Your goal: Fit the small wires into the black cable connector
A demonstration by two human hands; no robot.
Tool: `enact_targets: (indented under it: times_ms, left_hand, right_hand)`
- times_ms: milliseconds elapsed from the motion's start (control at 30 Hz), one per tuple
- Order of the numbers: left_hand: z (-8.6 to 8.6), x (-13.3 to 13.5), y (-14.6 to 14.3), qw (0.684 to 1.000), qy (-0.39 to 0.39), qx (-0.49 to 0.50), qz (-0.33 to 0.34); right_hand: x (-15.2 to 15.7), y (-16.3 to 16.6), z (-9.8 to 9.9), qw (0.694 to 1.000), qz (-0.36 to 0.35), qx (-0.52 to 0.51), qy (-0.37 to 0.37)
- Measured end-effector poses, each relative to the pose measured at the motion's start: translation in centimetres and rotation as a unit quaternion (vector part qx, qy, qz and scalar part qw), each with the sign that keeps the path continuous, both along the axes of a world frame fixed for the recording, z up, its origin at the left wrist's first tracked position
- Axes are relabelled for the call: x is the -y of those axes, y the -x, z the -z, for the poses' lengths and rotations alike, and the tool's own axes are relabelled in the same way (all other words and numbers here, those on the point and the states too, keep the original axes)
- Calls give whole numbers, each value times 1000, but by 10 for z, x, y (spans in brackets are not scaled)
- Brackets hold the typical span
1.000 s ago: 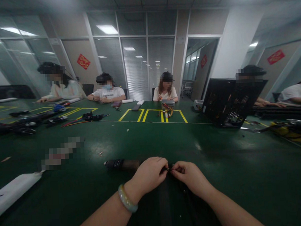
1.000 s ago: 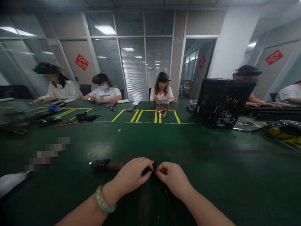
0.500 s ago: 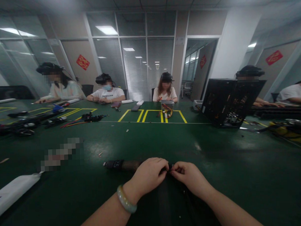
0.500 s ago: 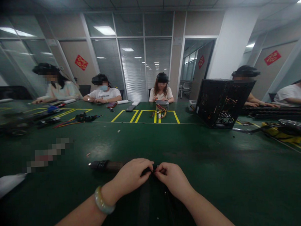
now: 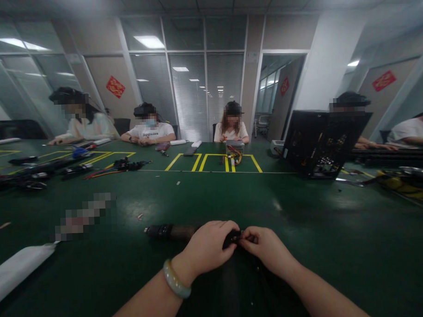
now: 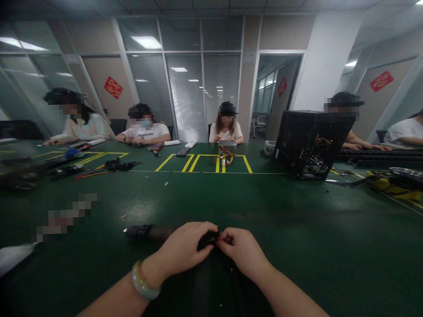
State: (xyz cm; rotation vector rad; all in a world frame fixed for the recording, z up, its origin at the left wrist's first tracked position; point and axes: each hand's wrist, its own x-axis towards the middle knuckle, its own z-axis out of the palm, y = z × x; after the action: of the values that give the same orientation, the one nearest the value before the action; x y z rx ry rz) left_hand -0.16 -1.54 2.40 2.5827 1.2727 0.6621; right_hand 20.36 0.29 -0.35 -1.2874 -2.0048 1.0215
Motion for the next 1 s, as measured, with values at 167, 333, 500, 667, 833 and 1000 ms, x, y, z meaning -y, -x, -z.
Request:
enact_targets:
  times_ms: [167,333,500,667,833,1000]
  left_hand:
    - [3,-2,0,1000,2,-11,-3]
    - [1,-1,0,1000,4,-6,0]
    - [1,-1,0,1000,-3,-7,4]
    - [4,-3,0,1000,-5,-6,-1]
    - [5,-4,0,1000,-3,-7,-2]
    - [1,-2,1,1000,-1,-14,0]
  right_hand:
    - [1,0,-1,1000,2,-3,6]
    - [1,0,1,1000,-1,-10,8]
    - [0,0,3,1000,-3,-15,4]
    - [0,-1,3,1000,-1,-10,8]
    - [-1,-1,4,1000,-2,-3,0]
    - [0,-1,1,1000,-7,-8,-1]
